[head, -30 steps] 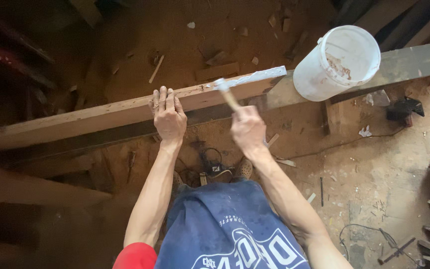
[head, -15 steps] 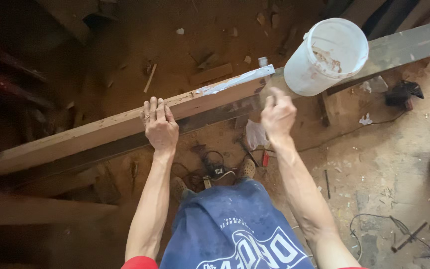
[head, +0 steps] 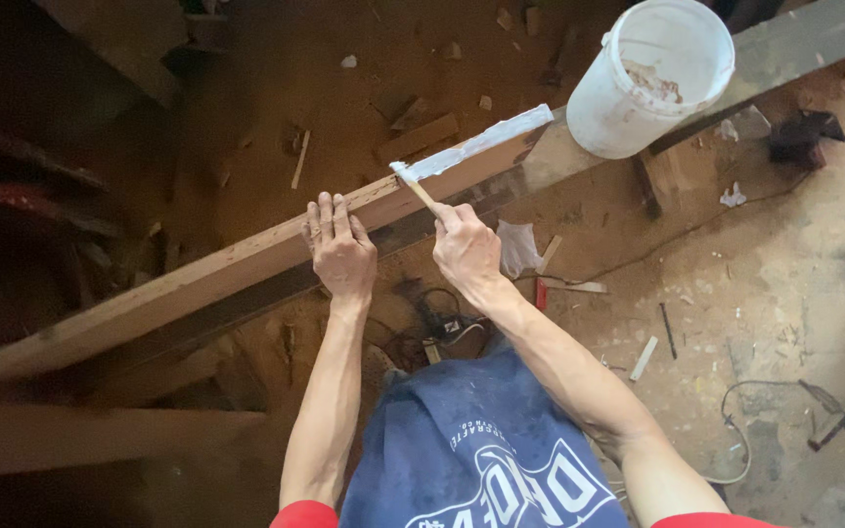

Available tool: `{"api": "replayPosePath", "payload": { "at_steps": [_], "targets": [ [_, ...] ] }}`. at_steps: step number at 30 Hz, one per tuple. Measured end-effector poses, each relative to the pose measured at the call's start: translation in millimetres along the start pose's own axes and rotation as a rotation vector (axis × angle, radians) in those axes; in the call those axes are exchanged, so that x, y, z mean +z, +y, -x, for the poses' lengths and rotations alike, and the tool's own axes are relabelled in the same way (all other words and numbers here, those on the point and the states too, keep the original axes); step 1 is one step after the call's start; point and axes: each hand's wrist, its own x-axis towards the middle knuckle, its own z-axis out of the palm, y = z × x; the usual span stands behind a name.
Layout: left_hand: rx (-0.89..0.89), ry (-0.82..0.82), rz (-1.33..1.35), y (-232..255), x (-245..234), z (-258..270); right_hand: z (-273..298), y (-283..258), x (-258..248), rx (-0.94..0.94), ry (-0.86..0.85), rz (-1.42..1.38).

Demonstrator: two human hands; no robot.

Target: The person hammers a nail into a wooden plank, then uses an angle grinder to cut the plank, producing sparks. Afterward, they apply a white paste from a bucket onto the plank using a small brush, spreading it along the length of the wood.

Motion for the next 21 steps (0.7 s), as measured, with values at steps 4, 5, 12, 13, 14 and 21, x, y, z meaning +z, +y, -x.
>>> {"api": "replayPosePath", "payload": {
  "at_steps": [4,5,12,13,14,21],
  "targets": [
    [0.066,-0.075,-0.026,-7,-6,1,-8,14,-20,-0.066,-0.025,0.104],
    [0.067,-0.087,-0.015,-8,-6,2,-14,25,-28,-0.005,0.052,0.18],
    [0.107,-0.143,-0.019,-10,-9,4,1,26,-3,-0.172,0.187,0.201],
    [0.114,-0.158,-0.021,-11,-10,4,0,30,-4,-0.084,0.136,0.169],
    [0.123,-0.168,-0.019,-12,-12,2,-2,33,-5,0.001,0.087,0.133],
    [0.067,-0.188,-0.064,-1,-6,0,-24,81,-44,0.134,0.228,0.104]
  ]
}}
